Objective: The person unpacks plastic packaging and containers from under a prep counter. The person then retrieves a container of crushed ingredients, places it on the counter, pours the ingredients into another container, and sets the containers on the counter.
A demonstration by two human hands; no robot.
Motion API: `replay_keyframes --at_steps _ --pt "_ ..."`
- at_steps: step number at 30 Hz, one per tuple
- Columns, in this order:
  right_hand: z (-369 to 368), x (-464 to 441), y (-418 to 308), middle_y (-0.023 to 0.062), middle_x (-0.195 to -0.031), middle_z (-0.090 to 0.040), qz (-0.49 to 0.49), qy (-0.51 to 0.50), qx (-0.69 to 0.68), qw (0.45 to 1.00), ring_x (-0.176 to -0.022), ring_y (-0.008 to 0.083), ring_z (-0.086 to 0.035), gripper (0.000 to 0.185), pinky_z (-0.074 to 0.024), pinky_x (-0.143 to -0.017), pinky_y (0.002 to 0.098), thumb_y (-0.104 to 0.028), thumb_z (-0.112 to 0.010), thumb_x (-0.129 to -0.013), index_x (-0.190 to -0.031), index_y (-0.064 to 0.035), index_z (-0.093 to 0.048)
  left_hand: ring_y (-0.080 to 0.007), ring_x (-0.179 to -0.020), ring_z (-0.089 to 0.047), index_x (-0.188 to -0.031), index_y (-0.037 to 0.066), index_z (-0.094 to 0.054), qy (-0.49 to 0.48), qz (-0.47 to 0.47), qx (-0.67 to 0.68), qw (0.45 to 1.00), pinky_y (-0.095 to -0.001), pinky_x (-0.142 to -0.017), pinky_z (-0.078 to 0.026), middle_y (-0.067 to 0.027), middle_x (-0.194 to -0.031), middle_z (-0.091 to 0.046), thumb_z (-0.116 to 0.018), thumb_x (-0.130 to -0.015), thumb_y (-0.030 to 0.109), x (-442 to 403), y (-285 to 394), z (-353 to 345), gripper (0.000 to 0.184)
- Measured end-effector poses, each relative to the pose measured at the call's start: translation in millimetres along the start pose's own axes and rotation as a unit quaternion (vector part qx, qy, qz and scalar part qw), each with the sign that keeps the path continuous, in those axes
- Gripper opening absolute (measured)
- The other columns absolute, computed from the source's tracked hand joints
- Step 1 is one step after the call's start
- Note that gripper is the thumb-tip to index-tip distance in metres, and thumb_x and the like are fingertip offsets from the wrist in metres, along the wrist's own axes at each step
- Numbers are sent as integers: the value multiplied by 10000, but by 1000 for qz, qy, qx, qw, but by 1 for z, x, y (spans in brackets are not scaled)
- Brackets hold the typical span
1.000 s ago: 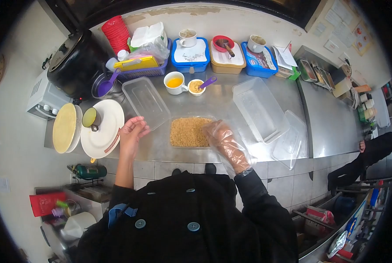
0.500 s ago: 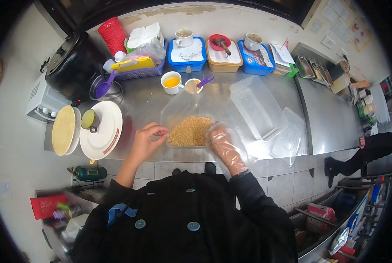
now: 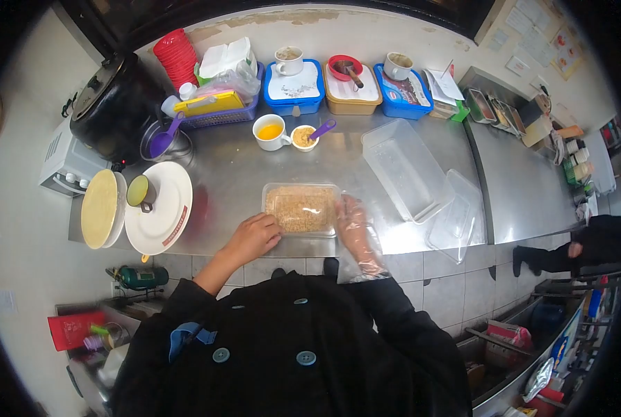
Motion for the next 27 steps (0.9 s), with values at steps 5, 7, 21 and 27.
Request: replay_keyframes --at_steps 5,7,21,27 --pt "-23 5 -3 256 -1056 -567 -14 -18 0 1000 -1017 429 -502 303 -375 -897 446 -181 -419 -926 -1149 -4 -523 -268 -1093 -437 -948 39 -600 -20 83 20 996 -402 -922 -379 -79 -1003 -508 -651 -734 161 -24 6 10 251" --pt "-27 3 -1 260 -1074 -558 -28 -25 33 999 -1046 440 -481 321 -370 -910 455 -189 -412 -929 -1175 -4 -503 -321 -1258 -311 -1216 24 -470 53 95 -66 992 -478 -1026 -275 -138 -1276 -400 -593 -804 245 -32 3 11 483" --pt "-13 -22 -34 227 -963 -595 -28 -195 198 960 -844 403 -575 428 -460 -762 458 -285 -363 -932 -1255 -16 -442 -350 -1367 -94 -1391 -7 -206 7 189 -60 980 -571 -1049 -140 -220 -1463 -108 -517 -834 410 -27 -34 -24 763" --pt "-28 -42 -43 249 -1058 -549 -19 -97 284 954 -900 380 -570 545 -447 -799 443 -379 -365 -922 -1299 15 -381 -358 -1362 -108 -1389 9 -222 10 193 -44 980 -584 -1036 -151 -210 -1463 -116 -544 -815 418 -24 -34 -25 775"
Point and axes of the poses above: each hand's wrist, its own x-axis away from the middle knuckle, its own z-axis out of the back of the hand, y = z × x, the point moved 9 cm from there along -x, towards the middle knuckle
